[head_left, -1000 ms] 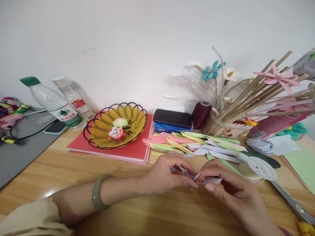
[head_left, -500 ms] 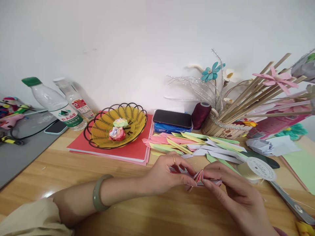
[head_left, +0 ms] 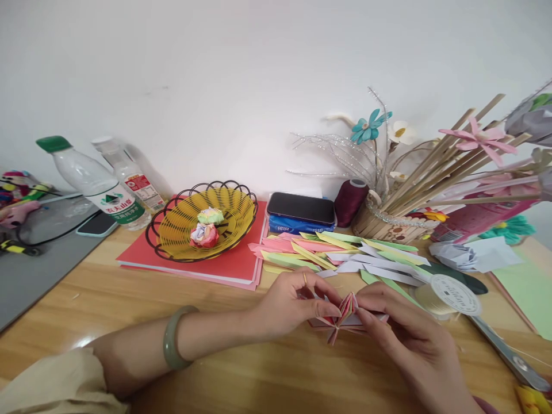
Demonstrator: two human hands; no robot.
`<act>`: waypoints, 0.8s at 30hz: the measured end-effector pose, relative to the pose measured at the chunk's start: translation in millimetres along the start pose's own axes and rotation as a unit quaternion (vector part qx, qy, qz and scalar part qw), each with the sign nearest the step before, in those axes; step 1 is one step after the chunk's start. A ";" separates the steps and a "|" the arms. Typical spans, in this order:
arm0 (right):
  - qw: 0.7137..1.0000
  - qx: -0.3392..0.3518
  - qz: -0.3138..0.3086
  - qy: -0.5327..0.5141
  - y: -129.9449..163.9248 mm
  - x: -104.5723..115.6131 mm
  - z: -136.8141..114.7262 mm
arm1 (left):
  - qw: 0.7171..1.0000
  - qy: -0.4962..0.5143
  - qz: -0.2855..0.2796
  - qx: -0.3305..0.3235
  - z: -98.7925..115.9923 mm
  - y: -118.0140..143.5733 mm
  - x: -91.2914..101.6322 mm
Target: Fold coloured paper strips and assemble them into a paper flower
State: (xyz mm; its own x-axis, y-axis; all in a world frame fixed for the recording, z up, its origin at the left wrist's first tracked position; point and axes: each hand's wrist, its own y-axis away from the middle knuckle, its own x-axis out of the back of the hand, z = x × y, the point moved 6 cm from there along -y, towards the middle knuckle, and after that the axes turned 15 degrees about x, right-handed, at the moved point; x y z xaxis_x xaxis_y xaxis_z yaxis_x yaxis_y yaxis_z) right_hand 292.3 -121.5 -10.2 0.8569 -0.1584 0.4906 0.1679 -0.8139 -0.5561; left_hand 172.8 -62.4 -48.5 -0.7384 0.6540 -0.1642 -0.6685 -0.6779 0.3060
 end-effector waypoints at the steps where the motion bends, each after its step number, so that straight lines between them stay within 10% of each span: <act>1: 1.000 -0.001 0.003 -0.001 -0.8 0.0 -0.3 | 1.000 0.006 -0.005 0.006 -1.1 -0.4 -0.3; 24: 1.000 -0.009 -0.007 0.018 -2.5 -6.0 -4.9 | 0.918 -0.246 0.145 -0.274 28.7 26.0 -6.0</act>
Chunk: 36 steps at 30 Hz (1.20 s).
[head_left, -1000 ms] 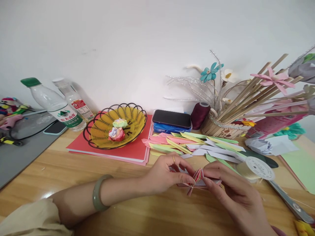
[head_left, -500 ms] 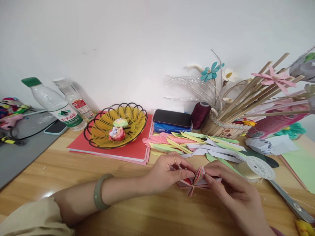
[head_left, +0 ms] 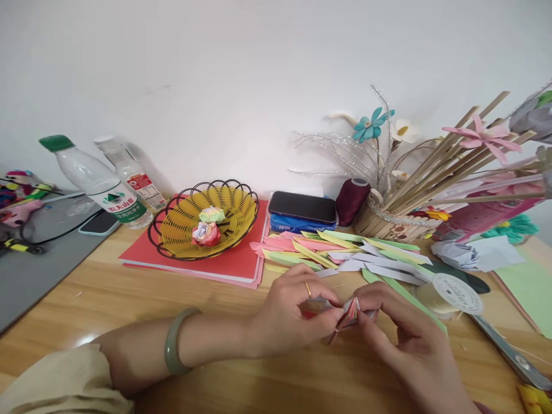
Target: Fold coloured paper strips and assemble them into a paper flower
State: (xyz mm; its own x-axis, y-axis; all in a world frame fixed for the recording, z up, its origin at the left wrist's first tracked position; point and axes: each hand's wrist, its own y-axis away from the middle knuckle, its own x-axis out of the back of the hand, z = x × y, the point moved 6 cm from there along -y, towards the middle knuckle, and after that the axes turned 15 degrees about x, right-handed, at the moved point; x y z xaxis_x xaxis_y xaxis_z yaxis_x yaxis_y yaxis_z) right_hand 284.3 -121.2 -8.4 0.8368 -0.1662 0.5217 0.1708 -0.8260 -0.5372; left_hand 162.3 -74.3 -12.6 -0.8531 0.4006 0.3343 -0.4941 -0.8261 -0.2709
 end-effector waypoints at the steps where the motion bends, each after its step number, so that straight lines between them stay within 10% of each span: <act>1: 1.000 -0.002 0.001 -0.002 0.6 -0.5 0.4 | 1.000 0.001 0.004 -0.001 0.1 0.4 0.3; 28: 1.000 -0.010 -0.023 0.006 3.1 -3.5 9.3 | 0.993 0.020 0.014 0.119 -14.0 1.7 -0.7; 36: 0.995 0.065 0.006 0.081 4.7 -3.4 1.8 | 0.995 -0.078 0.062 0.000 0.3 6.6 -2.5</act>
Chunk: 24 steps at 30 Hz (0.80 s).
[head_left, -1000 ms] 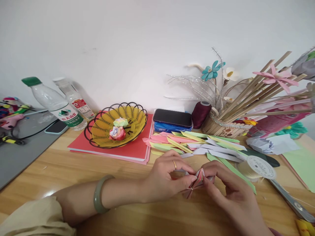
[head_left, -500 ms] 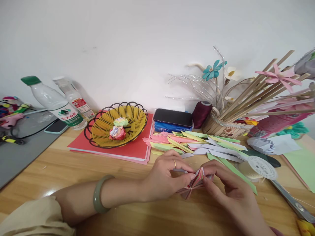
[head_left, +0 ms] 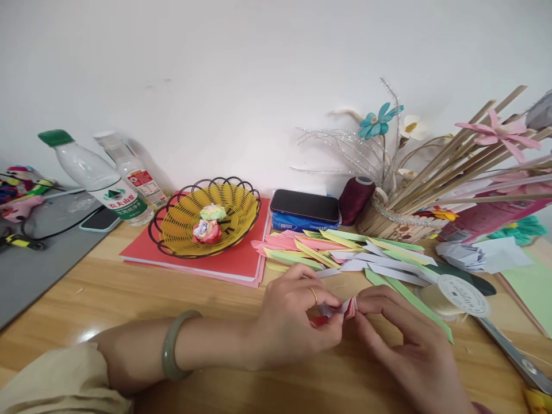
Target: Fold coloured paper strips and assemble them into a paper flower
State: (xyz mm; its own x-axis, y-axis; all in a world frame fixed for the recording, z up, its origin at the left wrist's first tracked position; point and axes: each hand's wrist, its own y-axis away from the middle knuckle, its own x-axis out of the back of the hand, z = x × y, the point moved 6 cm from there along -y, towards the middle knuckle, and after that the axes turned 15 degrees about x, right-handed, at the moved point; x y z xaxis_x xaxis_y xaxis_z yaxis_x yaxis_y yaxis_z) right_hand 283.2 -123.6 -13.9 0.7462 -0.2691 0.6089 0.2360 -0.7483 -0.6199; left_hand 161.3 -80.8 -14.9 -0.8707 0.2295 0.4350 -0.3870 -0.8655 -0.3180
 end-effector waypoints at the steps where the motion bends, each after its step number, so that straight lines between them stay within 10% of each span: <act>1: 1.000 0.007 0.004 0.005 0.0 1.1 -0.9 | 1.000 -0.006 0.003 -0.014 1.7 0.2 0.2; 11: 0.995 -0.067 -0.003 -0.081 1.1 0.3 9.2 | 0.999 0.018 0.031 -0.025 5.0 -0.8 5.3; 24: 0.968 -0.185 -0.023 -0.166 7.7 -9.9 19.5 | 0.970 0.093 -0.061 0.216 -23.9 1.7 -6.6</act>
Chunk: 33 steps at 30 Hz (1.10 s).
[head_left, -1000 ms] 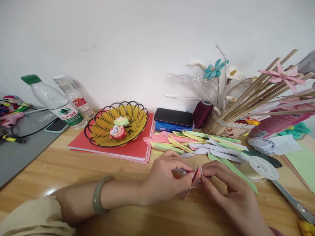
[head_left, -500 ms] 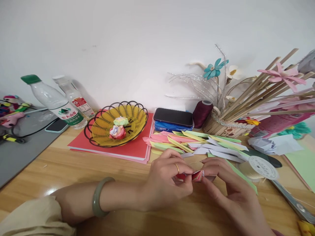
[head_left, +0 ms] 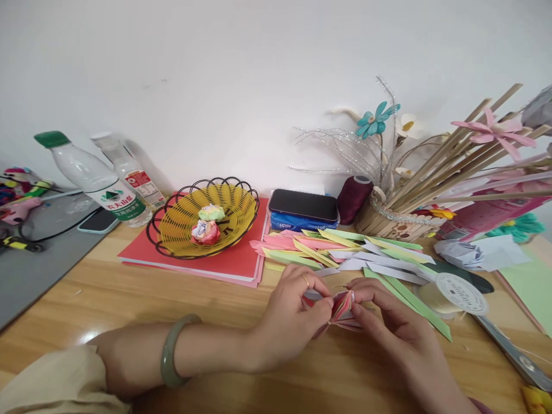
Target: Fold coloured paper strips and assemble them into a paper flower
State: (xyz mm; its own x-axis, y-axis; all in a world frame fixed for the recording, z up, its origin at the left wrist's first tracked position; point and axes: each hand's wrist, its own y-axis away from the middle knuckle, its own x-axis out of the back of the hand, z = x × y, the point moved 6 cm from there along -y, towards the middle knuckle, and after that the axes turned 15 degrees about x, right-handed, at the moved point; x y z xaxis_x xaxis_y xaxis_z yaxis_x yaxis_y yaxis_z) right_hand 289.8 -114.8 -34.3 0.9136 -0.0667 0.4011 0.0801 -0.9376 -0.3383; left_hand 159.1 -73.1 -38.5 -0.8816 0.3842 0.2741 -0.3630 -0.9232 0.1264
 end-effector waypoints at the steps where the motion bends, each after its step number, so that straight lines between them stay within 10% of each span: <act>1: 1.000 -0.002 0.007 0.003 0.4 0.9 0.5 | 1.000 -0.009 0.001 -0.001 0.1 0.5 -0.1; 22: 0.991 -0.075 -0.031 -0.106 -4.8 -7.9 4.8 | 0.994 0.033 -0.029 0.101 -5.9 -4.4 -4.9; 33: 0.990 -0.083 -0.051 -0.100 -5.1 -13.8 0.5 | 0.999 0.023 -0.019 0.031 -1.7 -2.4 -1.3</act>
State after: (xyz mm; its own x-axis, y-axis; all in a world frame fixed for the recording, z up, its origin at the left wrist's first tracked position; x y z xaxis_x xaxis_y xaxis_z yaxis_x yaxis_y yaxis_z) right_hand 277.0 -108.9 -38.5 0.9663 0.0851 0.2431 0.1251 -0.9801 -0.1541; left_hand 160.6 -71.4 -40.8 -0.8815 0.4160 0.2232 -0.3777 -0.9051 0.1951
